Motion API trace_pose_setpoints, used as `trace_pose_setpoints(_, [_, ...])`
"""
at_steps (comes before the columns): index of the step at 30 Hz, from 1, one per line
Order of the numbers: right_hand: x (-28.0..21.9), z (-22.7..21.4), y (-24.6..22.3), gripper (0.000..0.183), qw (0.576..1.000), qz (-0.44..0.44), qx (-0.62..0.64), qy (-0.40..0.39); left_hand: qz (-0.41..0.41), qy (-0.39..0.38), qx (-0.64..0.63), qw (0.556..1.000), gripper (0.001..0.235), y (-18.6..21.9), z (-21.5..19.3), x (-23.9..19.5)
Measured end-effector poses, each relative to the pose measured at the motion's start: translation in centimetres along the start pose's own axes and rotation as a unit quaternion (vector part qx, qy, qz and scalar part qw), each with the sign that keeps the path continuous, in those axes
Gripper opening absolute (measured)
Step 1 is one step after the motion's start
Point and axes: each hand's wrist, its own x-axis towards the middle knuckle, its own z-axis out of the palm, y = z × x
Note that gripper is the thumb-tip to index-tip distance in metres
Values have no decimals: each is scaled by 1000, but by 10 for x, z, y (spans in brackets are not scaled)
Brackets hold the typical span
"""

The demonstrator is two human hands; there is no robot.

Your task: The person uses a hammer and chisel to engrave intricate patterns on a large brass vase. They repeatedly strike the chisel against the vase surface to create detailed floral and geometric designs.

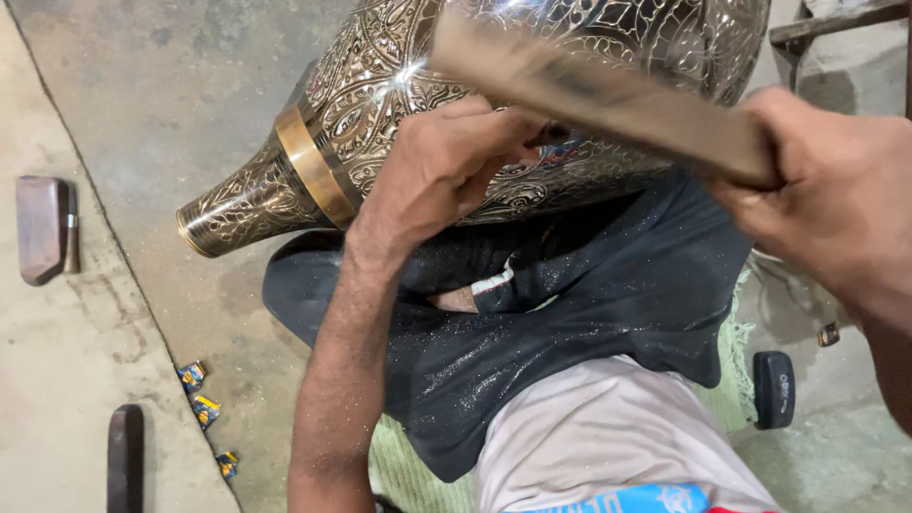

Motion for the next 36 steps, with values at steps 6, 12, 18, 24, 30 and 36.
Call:
trace_pose_setpoints(6, [2,-1,-5,23,998,-40,15,40,10,-1,11,1000,35,4,-5,6])
trace_pose_setpoints(12, [-3,3,3,29,992,-67,63,86,10,5,-6,1000,37,4,-5,5])
trace_pose_setpoints(18, [-5,6,0,28,991,-51,76,99,10,-2,60,998,37,-4,0,2])
trace_pose_setpoints(24, [-10,14,15,18,999,17,-7,32,41,29,-5,999,44,-7,3,4])
trace_pose_setpoints(30, [-16,52,70,22,997,2,21,74,-61,-13,-70,996,54,3,-1,6])
trace_pose_setpoints(36, [-27,69,80,13,982,-5,164,94,-57,-18,-36,998,63,8,-4,12])
